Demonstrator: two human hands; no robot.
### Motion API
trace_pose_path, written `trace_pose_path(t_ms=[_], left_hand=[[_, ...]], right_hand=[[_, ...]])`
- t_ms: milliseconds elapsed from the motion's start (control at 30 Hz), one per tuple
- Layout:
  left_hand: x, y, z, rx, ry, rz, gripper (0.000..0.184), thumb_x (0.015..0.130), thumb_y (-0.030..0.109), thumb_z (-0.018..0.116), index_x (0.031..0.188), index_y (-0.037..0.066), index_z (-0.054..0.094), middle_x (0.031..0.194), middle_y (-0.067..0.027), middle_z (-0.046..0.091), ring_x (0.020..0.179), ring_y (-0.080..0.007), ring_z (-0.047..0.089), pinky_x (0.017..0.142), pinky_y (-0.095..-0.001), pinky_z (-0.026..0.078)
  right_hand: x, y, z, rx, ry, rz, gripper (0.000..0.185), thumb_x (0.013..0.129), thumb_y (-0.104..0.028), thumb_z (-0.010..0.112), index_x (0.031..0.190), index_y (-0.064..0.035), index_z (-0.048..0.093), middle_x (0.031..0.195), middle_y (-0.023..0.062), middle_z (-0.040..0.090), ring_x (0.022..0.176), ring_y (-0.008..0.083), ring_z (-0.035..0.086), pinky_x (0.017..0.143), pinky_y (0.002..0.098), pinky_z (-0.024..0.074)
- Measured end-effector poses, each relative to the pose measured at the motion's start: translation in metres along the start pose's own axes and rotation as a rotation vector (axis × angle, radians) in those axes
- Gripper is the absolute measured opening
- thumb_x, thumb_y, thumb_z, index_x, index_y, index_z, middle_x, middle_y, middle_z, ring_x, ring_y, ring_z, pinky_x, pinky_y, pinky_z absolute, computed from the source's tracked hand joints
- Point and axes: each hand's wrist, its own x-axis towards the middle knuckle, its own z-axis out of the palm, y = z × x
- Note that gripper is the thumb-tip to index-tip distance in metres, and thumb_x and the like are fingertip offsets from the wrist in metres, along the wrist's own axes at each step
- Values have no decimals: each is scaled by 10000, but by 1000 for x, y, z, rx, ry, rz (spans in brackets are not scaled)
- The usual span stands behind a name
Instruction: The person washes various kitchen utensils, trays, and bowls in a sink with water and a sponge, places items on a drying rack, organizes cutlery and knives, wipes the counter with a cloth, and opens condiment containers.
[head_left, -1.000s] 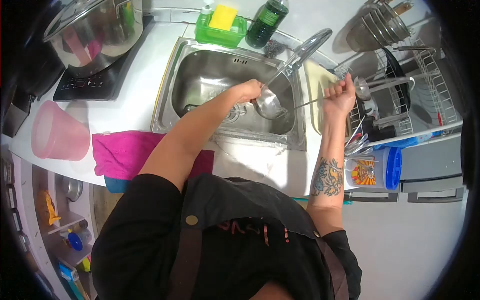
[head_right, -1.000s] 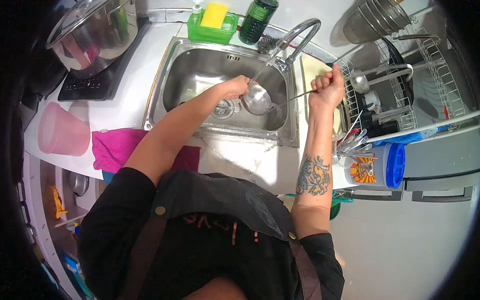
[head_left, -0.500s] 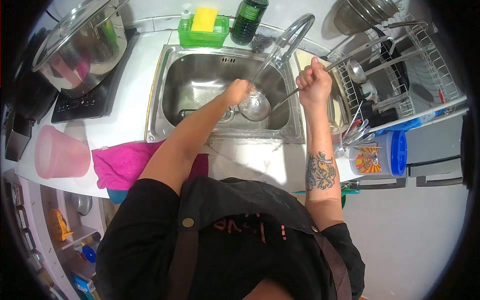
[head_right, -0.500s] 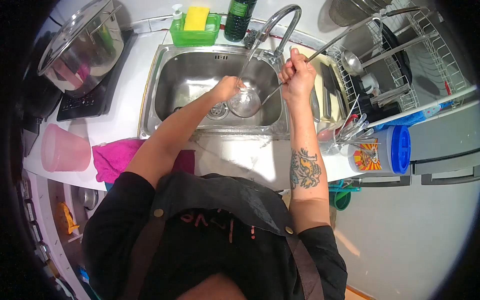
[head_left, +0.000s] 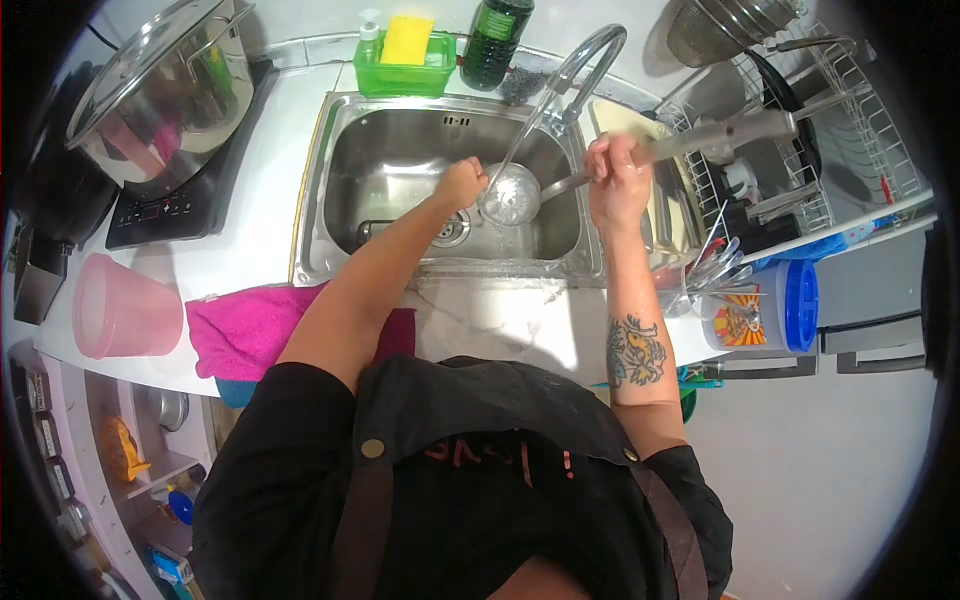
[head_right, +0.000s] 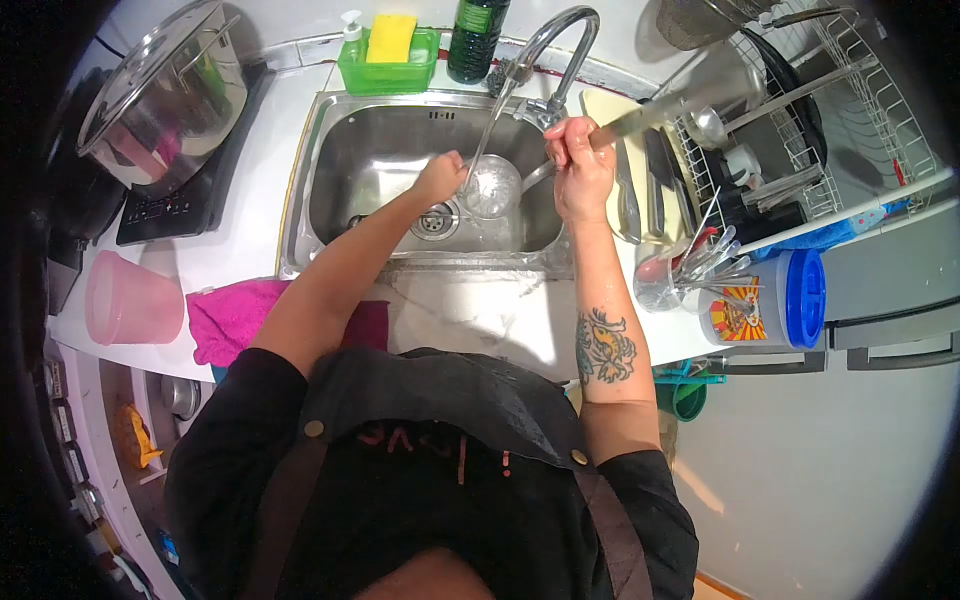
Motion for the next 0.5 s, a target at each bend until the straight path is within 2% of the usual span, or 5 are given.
trace_pose_path(t_ms=[67, 167, 367, 433, 500], left_hand=[[6, -11, 13, -741, -200, -158, 234, 778, 251, 530, 884, 45, 571, 815, -186, 598, 818, -323, 577, 689, -411, 461], [15, -34, 31, -125, -16, 111, 227, 808, 207, 481, 897, 13, 557, 789, -195, 592, 774, -344, 570, 675, -403, 455], [10, -74, 37, 89, -165, 222, 249, 812, 240, 508, 917, 18, 546, 902, -196, 577, 870, -337, 559, 744, -413, 440], [-3, -57, 16, -56, -169, 40, 266, 816, 266, 505, 909, 19, 542, 885, -184, 581, 845, -343, 559, 718, -410, 440], [-2, -49, 9, -345, -2, -219, 277, 814, 280, 503, 890, 16, 540, 868, -181, 580, 822, -336, 556, 699, -395, 432]], right_hand=[[-2, 3, -6, -15, -12, 0, 227, 860, -213, 493, 749, -21, 541, 667, 33, 496, 556, 86, 394, 538, 232, 312], [-4, -3, -3, -100, -25, 77, 224, 863, -214, 484, 797, -11, 553, 727, 44, 522, 635, 101, 435, 619, 239, 346], [5, -23, 3, -718, -202, 336, 254, 845, -288, 520, 813, -39, 561, 763, 28, 542, 690, 87, 494, 634, 231, 384], [9, -30, 3, -796, -195, 621, 266, 842, -296, 523, 776, -39, 544, 717, 17, 532, 598, 85, 491, 540, 222, 395], [6, -21, -2, -759, -100, 560, 283, 847, -303, 510, 738, -42, 528, 676, 9, 519, 523, 82, 468, 467, 227, 389]])
